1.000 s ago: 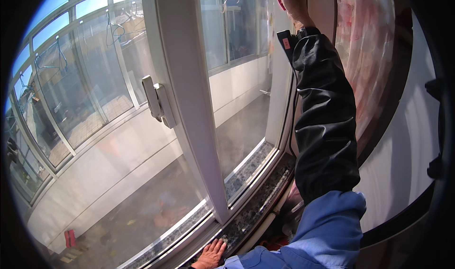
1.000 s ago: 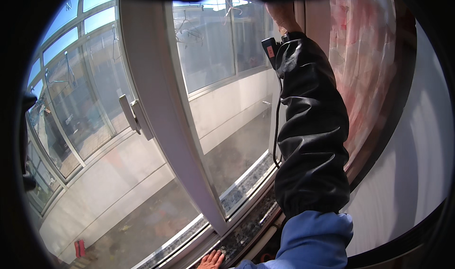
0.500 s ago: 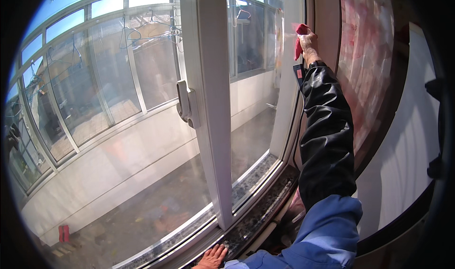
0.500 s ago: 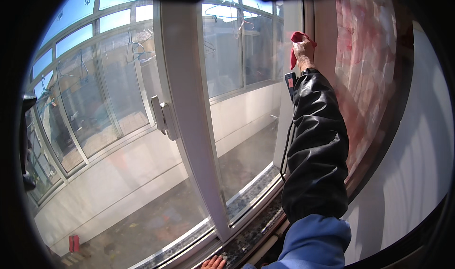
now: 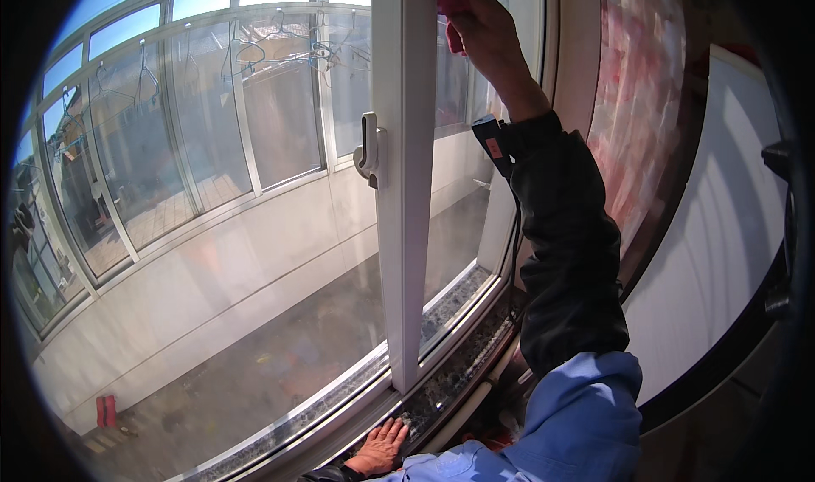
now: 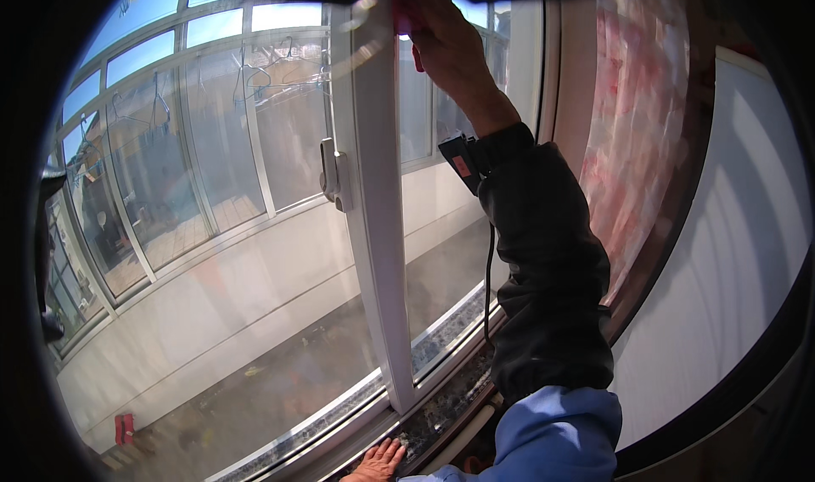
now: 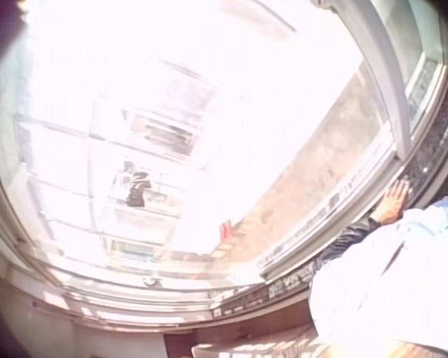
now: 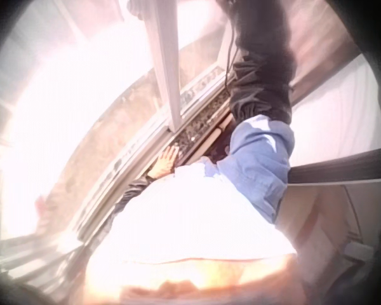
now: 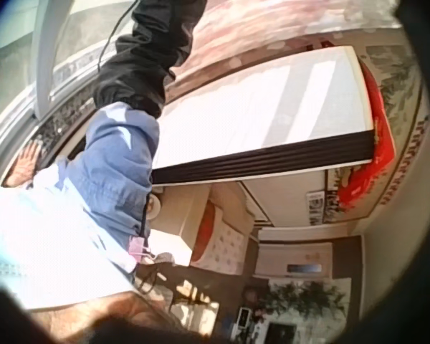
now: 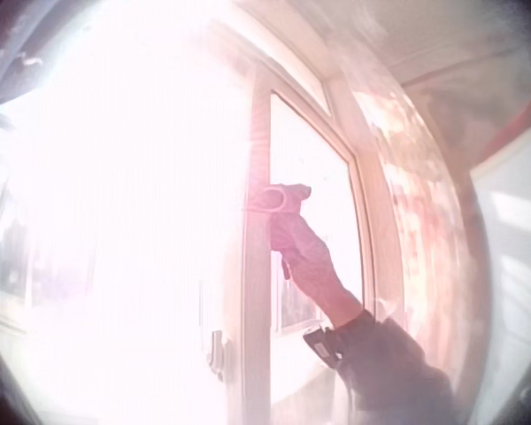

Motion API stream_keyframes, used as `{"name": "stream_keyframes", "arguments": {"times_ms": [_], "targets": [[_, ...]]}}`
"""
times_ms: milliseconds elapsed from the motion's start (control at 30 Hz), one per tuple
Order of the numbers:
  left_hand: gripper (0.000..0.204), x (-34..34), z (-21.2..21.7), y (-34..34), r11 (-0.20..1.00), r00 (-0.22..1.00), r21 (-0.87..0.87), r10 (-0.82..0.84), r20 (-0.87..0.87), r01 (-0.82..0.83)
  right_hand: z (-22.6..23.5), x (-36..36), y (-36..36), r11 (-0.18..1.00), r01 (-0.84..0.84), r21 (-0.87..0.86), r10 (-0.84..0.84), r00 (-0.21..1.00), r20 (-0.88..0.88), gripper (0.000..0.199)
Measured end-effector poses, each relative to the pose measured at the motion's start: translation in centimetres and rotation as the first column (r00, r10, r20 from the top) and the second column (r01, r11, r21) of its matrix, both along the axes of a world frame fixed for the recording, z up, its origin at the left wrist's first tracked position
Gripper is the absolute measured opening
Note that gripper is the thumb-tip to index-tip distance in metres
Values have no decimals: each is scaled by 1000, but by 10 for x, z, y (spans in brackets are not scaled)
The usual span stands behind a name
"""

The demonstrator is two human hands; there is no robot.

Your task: The person wipes a white door with a pink cloth, then moves to clean a wall-mounted air conditioner and the adjacent window frame and glass. The person uses the cloth to wipe the surfaces in a systematic manner.

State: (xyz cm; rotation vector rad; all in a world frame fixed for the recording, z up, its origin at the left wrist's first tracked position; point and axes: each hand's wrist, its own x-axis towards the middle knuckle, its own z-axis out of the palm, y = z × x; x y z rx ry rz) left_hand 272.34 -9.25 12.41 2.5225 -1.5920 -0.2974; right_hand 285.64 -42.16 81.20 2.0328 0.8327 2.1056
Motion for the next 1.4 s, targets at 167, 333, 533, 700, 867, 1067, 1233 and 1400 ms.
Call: {"name": "stream_keyframes", "arguments": {"times_ms": [167, 333, 533, 700, 867, 1067, 1233, 1400], "targets": [[88, -2, 8, -1, 999, 999, 41, 13, -32, -11, -221, -15, 12, 975, -72, 211, 108, 980, -166, 68], [82, -3, 10, -1, 1000, 999, 18, 10, -46, -10, -281, -29, 28, 899, -218, 379, 338, 896, -287, 54], [83, -3, 15, -3, 998, 1000, 70, 3, 22, -5, -121, -11, 2, 689, -475, 547, 681, 683, -265, 36], [88, -7, 14, -3, 999, 999, 35, 27, 22, -27, -184, -11, 15, 875, -360, 323, 431, 884, -182, 44], [90, -8, 16, -4, 997, 999, 48, 52, 13, -53, -345, -32, 33, 932, -185, 312, 261, 939, -223, 55], [87, -8, 19, -7, 996, 998, 71, 53, -16, -52, -258, 7, -61, 693, -147, 706, 403, 891, -210, 34], [88, -7, 24, -8, 991, 998, 126, 51, -39, -46, -239, 11, -33, 979, -159, 130, 182, 966, -184, 48], [89, -7, 28, -9, 988, 997, 146, 63, -39, -56, -183, 31, -85, 875, -218, 432, 332, 920, -209, 45]]}}
